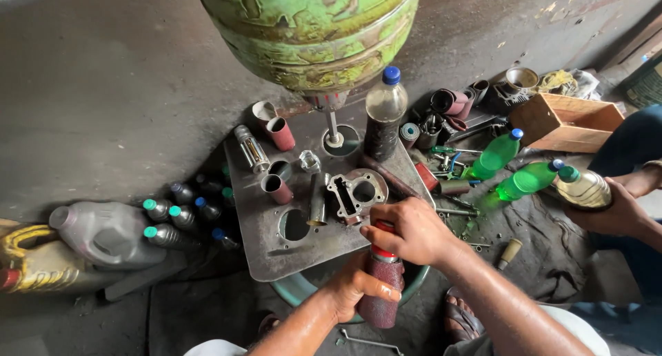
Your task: Using a vertical boring machine to enlarge and smooth the cylinder bore of an engine block while an assistant adds lubricant.
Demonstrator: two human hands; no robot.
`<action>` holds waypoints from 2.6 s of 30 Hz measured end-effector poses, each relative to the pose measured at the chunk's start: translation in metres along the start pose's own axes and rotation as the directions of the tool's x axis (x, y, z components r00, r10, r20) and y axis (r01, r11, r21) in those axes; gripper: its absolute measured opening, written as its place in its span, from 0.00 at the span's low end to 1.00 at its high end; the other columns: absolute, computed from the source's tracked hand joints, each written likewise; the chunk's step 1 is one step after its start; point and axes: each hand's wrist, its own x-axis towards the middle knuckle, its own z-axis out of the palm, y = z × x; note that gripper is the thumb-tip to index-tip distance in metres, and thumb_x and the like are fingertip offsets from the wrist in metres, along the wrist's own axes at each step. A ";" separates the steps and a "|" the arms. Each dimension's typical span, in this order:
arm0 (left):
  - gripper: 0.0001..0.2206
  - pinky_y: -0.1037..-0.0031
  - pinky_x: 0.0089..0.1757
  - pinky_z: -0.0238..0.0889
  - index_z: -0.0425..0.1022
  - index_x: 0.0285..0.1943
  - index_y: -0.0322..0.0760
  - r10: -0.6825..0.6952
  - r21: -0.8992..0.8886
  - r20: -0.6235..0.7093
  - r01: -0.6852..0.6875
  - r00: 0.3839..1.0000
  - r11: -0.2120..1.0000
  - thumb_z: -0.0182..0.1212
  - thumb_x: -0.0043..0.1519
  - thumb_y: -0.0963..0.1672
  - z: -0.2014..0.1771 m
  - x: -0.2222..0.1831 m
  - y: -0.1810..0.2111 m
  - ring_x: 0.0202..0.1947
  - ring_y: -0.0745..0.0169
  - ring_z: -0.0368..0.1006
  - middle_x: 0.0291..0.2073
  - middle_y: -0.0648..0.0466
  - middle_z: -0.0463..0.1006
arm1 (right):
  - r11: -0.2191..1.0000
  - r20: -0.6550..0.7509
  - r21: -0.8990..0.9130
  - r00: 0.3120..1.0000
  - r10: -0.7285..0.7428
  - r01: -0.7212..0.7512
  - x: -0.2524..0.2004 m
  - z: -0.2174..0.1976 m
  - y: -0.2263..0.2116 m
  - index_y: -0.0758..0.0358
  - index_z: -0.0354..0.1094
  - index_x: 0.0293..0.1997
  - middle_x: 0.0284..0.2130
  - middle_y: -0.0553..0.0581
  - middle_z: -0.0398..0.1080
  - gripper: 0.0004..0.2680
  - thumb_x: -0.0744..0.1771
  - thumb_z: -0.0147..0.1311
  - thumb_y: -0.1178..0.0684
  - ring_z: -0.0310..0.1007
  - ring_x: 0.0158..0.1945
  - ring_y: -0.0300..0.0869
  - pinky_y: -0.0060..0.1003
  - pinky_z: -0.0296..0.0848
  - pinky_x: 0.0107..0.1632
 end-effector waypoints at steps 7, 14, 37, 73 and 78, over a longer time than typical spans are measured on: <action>0.26 0.68 0.42 0.69 0.72 0.50 0.32 0.033 -0.021 -0.022 -0.033 0.999 0.999 0.73 0.40 0.40 0.005 -0.001 0.004 0.37 0.60 0.73 0.36 0.51 0.75 | 0.987 0.002 -0.124 0.995 0.101 -0.101 0.003 0.004 -0.006 0.57 0.75 0.32 0.19 0.64 0.72 0.11 0.64 0.55 0.42 0.74 0.27 0.59 0.53 0.71 0.33; 0.29 0.70 0.43 0.69 0.71 0.52 0.33 0.036 0.055 -0.134 -0.029 0.990 0.998 0.72 0.38 0.39 0.011 0.000 0.005 0.39 0.62 0.71 0.37 0.54 0.73 | 0.961 -0.021 -0.196 0.981 0.195 -0.195 0.005 0.009 -0.007 0.55 0.77 0.33 0.23 0.61 0.75 0.11 0.64 0.54 0.41 0.76 0.29 0.58 0.52 0.73 0.35; 0.20 0.66 0.30 0.69 0.67 0.47 0.28 0.205 -0.113 0.096 -0.194 0.974 0.974 0.68 0.46 0.39 0.006 -0.011 0.027 0.23 0.59 0.71 0.28 0.50 0.71 | 0.490 0.222 0.870 0.927 -0.304 -0.048 -0.005 -0.003 0.020 0.55 0.46 0.74 0.61 0.53 0.67 0.38 0.60 0.74 0.48 0.63 0.66 0.38 0.38 0.65 0.64; 0.30 0.60 0.48 0.71 0.72 0.61 0.44 0.613 0.991 -0.048 -0.037 0.788 0.126 0.78 0.49 0.49 -0.067 0.095 0.086 0.50 0.44 0.78 0.46 0.49 0.82 | 0.865 -0.321 0.444 0.860 0.396 -0.233 0.010 -0.024 0.050 0.62 0.65 0.63 0.45 0.56 0.79 0.20 0.65 0.61 0.47 0.77 0.46 0.38 0.35 0.75 0.49; 0.35 0.39 0.57 0.46 0.76 0.54 0.40 0.751 0.956 0.293 -0.173 0.591 -0.237 0.83 0.35 0.49 -0.083 0.099 0.075 0.63 0.36 0.64 0.42 0.49 0.82 | 0.996 -0.385 0.047 0.918 0.091 -0.079 0.015 -0.027 0.024 0.60 0.68 0.59 0.47 0.57 0.76 0.19 0.63 0.64 0.49 0.78 0.50 0.45 0.41 0.75 0.49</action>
